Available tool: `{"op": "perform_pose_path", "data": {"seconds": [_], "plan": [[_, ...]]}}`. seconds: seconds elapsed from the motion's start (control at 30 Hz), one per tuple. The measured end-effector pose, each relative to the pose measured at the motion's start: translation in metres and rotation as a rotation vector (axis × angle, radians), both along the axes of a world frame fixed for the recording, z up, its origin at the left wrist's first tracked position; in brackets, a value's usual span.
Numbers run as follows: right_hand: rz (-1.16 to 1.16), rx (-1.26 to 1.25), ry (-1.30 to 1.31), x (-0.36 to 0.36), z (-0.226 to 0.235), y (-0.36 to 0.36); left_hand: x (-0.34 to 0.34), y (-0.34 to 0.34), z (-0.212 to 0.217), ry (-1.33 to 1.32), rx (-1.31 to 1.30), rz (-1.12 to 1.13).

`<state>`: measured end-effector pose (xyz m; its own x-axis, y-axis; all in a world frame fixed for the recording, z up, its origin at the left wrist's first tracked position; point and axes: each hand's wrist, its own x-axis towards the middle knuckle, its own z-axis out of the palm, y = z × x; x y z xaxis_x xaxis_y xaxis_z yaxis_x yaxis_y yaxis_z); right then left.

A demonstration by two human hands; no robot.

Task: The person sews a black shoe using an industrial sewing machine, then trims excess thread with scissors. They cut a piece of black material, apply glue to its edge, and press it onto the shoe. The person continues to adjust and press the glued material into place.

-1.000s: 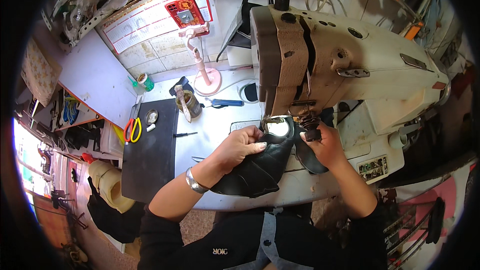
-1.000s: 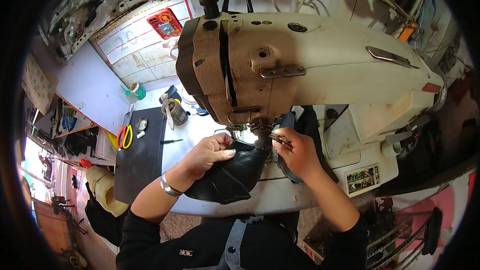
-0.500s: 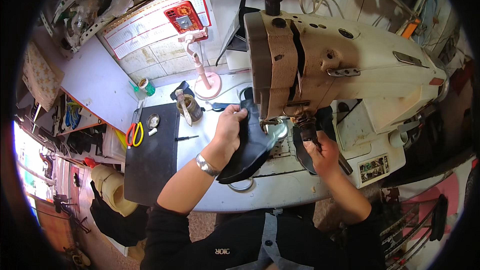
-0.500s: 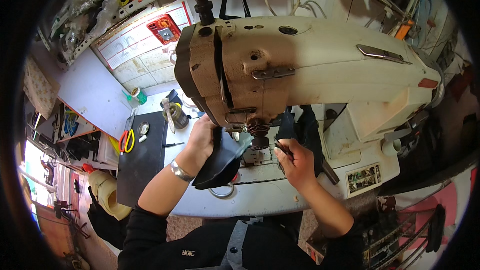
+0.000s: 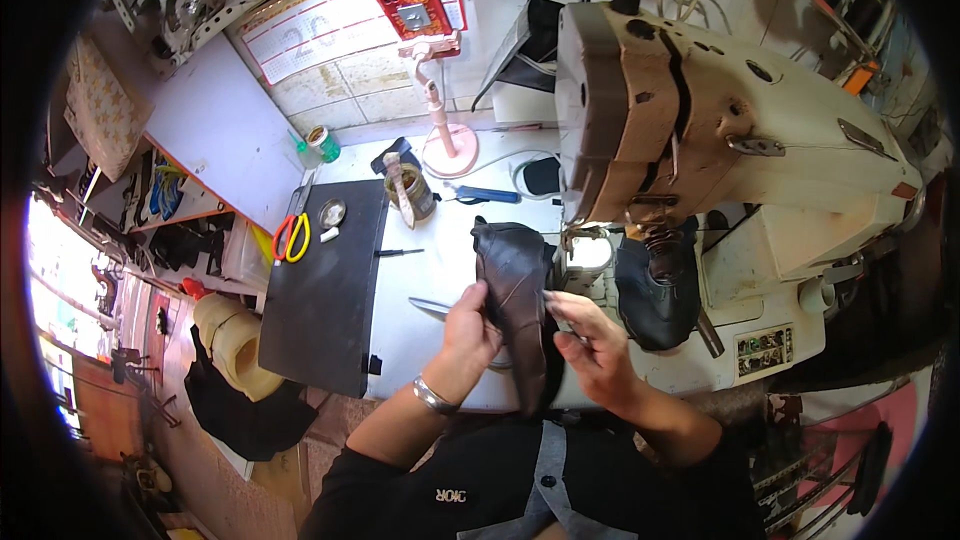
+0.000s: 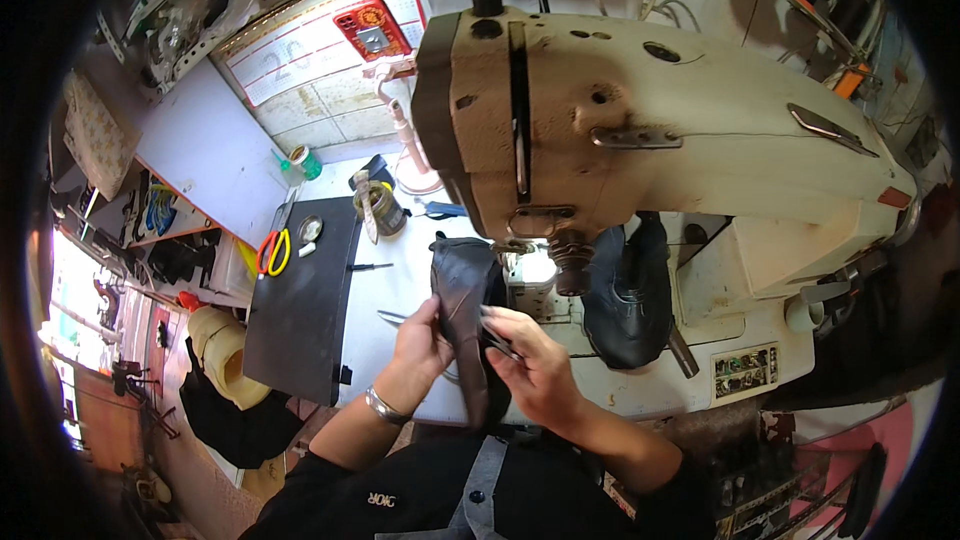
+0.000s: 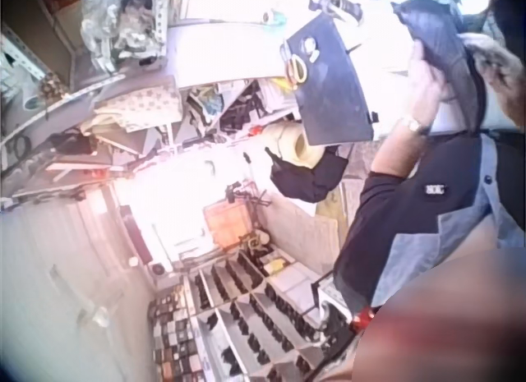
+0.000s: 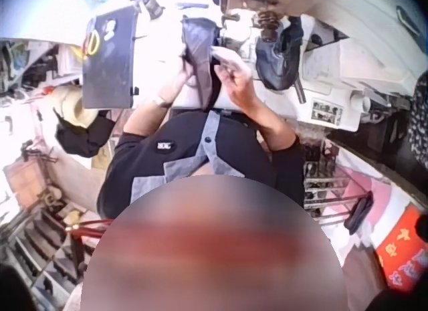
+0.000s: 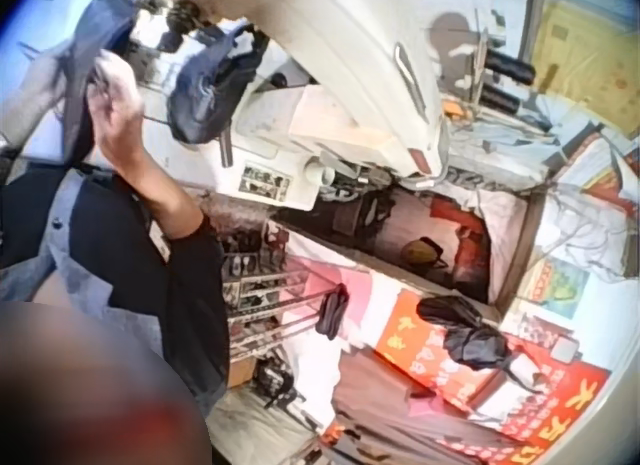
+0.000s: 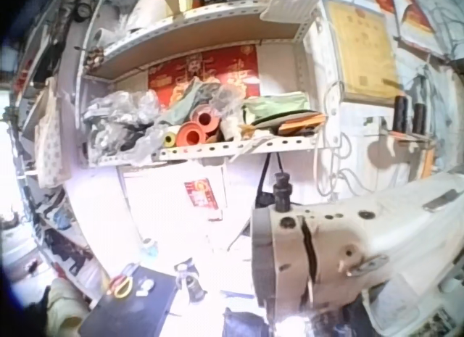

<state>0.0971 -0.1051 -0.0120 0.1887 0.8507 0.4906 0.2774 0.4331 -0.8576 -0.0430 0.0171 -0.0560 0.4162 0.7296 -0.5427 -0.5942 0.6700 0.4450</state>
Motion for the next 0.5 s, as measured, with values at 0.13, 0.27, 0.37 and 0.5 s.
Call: {"op": "perform_pose_path", "data": {"seconds": [0.13,0.27,0.37,0.5], "plan": [[0.121,-0.026,0.128,-0.025,0.004,0.013,-0.007,-0.023,0.015,0.359,0.576,0.101],[0.205,0.051,-0.045,-0.035,0.0,0.017,-0.035,-0.016,0.036,0.118,0.3,-0.184],[0.303,0.01,-0.102,-0.041,-0.006,0.023,-0.052,-0.005,0.046,-0.009,0.304,-0.477],[0.284,0.027,-0.286,-0.043,-0.011,0.024,-0.061,0.012,0.046,0.159,0.366,-0.685]]}}
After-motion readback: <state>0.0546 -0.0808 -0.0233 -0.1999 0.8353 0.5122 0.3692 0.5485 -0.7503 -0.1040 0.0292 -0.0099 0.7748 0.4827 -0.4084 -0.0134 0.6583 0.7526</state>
